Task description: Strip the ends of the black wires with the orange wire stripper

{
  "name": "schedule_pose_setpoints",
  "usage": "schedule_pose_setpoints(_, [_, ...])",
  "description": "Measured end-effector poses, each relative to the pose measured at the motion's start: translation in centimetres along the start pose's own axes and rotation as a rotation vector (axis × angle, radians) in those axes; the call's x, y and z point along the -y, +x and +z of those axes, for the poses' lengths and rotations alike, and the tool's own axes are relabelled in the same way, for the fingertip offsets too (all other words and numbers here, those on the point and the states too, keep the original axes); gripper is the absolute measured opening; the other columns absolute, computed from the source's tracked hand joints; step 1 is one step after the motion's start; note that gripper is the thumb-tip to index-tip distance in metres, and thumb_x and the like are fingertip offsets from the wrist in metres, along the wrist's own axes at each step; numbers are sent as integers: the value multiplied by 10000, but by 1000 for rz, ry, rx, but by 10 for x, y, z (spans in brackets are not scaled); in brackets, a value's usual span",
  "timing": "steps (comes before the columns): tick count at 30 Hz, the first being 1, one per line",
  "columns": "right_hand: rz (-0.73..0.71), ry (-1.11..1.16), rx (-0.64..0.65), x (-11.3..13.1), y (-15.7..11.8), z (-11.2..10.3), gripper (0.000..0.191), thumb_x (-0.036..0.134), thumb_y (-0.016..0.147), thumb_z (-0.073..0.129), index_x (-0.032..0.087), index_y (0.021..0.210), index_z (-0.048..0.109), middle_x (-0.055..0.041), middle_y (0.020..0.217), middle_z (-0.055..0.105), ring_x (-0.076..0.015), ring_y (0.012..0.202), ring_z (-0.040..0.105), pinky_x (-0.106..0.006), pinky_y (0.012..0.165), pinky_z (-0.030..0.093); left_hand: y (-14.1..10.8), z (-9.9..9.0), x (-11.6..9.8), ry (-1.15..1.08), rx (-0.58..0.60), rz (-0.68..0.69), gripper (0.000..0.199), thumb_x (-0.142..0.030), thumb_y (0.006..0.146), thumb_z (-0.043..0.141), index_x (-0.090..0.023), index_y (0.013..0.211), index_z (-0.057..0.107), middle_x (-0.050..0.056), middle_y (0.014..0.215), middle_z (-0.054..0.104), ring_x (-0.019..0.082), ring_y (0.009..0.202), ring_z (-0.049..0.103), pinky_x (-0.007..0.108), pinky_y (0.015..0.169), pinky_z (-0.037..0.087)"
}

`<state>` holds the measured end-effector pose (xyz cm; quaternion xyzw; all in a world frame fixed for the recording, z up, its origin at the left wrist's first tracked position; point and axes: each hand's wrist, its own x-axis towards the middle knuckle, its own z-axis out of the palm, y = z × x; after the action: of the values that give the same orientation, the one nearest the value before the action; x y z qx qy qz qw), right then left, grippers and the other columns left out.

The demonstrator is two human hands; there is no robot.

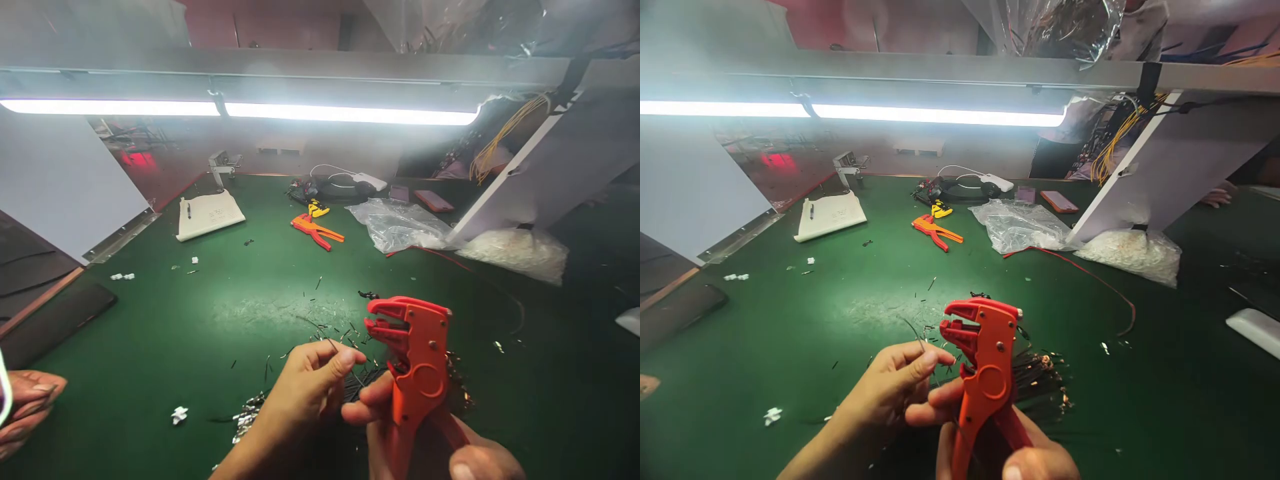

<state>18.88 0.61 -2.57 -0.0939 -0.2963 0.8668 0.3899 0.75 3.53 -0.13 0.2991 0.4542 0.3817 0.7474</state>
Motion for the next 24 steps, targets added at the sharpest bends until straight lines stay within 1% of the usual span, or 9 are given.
schedule_pose_setpoints(4, [50, 86, -27, -3, 2, -2, 643, 394, 624, 768, 258, 1248, 694, -106, 1328, 714, -156, 674, 682, -271, 597, 457, -2, -6, -16, -79, -166, 109, 452, -588, 693, 816, -165, 797, 694, -31, 539, 609, 58, 387, 423, 154, 324, 277])
schedule_pose_setpoints(8, [31, 73, -30, 0, 3, -1, 629, 378, 645, 758, 267, 1261, 694, -93, 1355, 699, -160, 729, 703, -271, 642, 488, -5, -21, -32, -157, -366, 294, 466, -538, 682, 861, -149, 889, 710, -30, 559, 629, 70, 439, 486, 139, 337, 360])
schedule_pose_setpoints(9, [30, 73, -28, 0, 3, -1, 625, 375, 647, 757, 266, 1260, 696, -95, 1355, 699, -156, 723, 702, -268, 642, 488, -5, -23, -32, -167, -349, 291, 489, -543, 709, 844, -148, 970, 720, -29, 559, 626, 76, 432, 484, 145, 332, 370])
schedule_pose_setpoints(11, [39, 82, -5, -1, 3, -3, 630, 370, 647, 755, 254, 1263, 694, -104, 1348, 701, -140, 697, 697, -253, 625, 475, -4, -21, -25, -155, -195, 189, 553, -574, 744, 807, -163, 1102, 717, -28, 557, 620, 80, 405, 470, 158, 318, 372])
schedule_pose_setpoints(14, [74, 64, -31, -5, 1, -6, 644, 382, 616, 773, 225, 1237, 706, -120, 1301, 726, -186, 797, 717, -277, 682, 485, -4, -8, -7, -125, 111, -22, 480, -581, 713, 829, -151, 912, 749, -33, 523, 575, 50, 350, 433, 152, 325, 315])
schedule_pose_setpoints(16, [96, 60, -85, -6, 0, -6, 658, 388, 578, 791, 217, 1209, 718, -127, 1271, 740, -218, 834, 715, -298, 694, 489, -5, 0, 0, -190, 180, -27, 439, -560, 696, 850, -154, 827, 747, -48, 574, 549, 24, 389, 398, 155, 383, 358])
schedule_pose_setpoints(19, [101, 95, -84, -3, 0, -3, 658, 367, 590, 797, 217, 1225, 711, -129, 1277, 736, -169, 720, 708, -266, 631, 463, -8, 1, -4, -100, 7, 95, 434, -512, 620, 915, -125, 638, 718, -32, 518, 563, 31, 434, 443, 146, 431, 356])
schedule_pose_setpoints(21, [74, 87, -39, 2, 1, 1, 644, 354, 659, 782, 222, 1281, 681, -143, 1277, 734, -141, 706, 713, -249, 637, 453, -11, -3, -15, -68, -208, 223, 434, -540, 622, 902, -148, 636, 717, -37, 480, 578, 37, 372, 430, 144, 361, 313])
schedule_pose_setpoints(24, [43, 16, 15, 5, 2, 4, 622, 378, 742, 755, 232, 1334, 634, -155, 1195, 767, -156, 801, 729, -257, 701, 461, -16, -8, -35, -133, -567, 518, 428, -567, 589, 907, -195, 689, 720, -33, 511, 647, 70, 378, 484, 146, 321, 343])
